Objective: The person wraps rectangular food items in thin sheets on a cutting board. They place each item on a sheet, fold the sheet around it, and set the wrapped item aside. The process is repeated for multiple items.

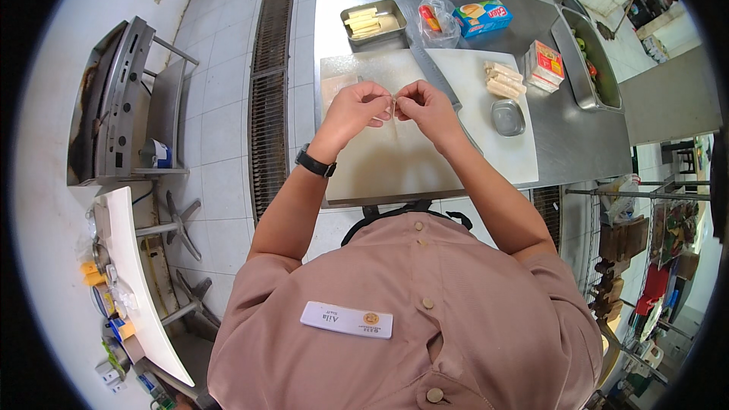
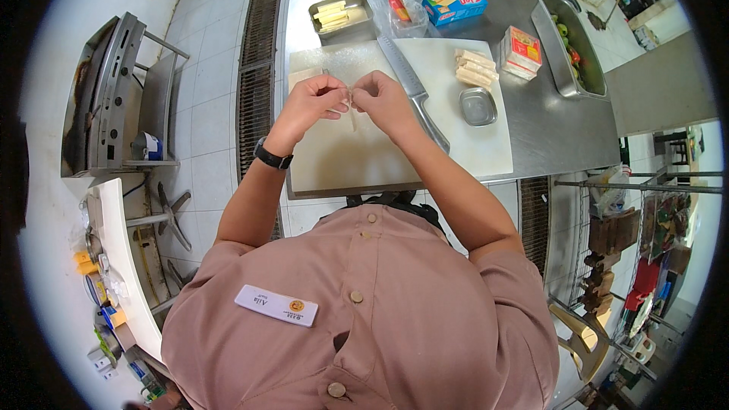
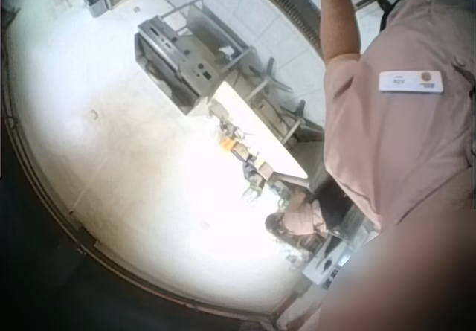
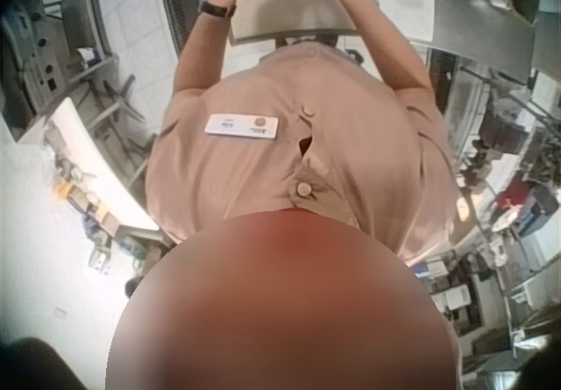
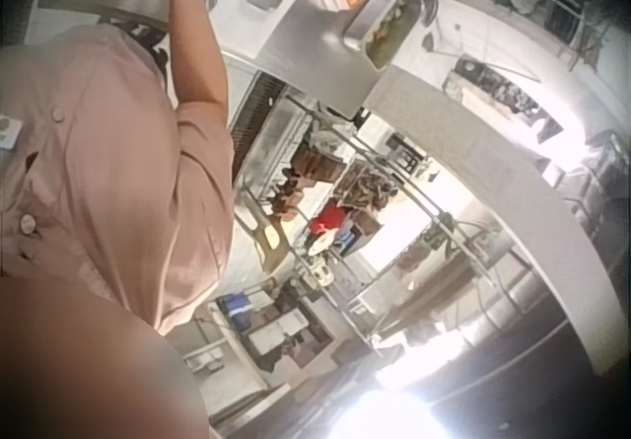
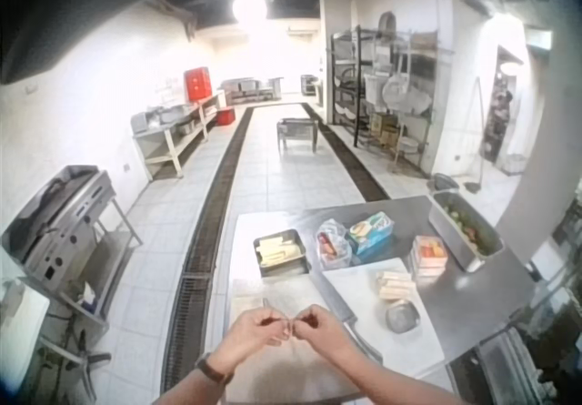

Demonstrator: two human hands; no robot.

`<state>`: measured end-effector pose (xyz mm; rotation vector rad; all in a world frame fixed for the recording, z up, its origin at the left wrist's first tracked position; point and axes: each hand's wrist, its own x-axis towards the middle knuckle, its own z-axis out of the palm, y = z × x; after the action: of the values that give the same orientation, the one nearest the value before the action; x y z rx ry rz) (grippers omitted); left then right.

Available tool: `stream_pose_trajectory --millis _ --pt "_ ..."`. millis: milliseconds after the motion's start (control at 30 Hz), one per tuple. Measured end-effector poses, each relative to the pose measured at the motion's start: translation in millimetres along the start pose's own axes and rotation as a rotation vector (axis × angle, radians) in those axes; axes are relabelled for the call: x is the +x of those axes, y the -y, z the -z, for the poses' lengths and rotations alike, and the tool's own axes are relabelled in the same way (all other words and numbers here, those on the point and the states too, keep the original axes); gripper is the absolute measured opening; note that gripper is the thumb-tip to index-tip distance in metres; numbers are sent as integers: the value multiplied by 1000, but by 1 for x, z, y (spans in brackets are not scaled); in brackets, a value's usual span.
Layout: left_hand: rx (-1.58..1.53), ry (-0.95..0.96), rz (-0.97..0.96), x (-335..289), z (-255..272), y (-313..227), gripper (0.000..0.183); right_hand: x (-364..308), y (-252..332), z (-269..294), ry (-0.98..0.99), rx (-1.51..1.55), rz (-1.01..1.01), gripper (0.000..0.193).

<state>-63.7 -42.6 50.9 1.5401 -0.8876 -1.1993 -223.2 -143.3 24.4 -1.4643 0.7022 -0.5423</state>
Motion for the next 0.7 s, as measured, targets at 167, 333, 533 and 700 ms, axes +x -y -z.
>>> stream_pose_trajectory --millis 167,333,533,700 --pt "57 13 -31 3 -1 7 15 -3 4 2 11 -94 -1 17" --pt "45 -20 -51 3 -5 12 19 -3 4 1 -12 -80 -26 17" --pt "-102 -144 -22 3 -8 19 19 -4 -4 -1 -180 233 -202 11" --pt "-631 -157 68 7 -8 31 13 -5 -11 4 -264 327 -118 9"
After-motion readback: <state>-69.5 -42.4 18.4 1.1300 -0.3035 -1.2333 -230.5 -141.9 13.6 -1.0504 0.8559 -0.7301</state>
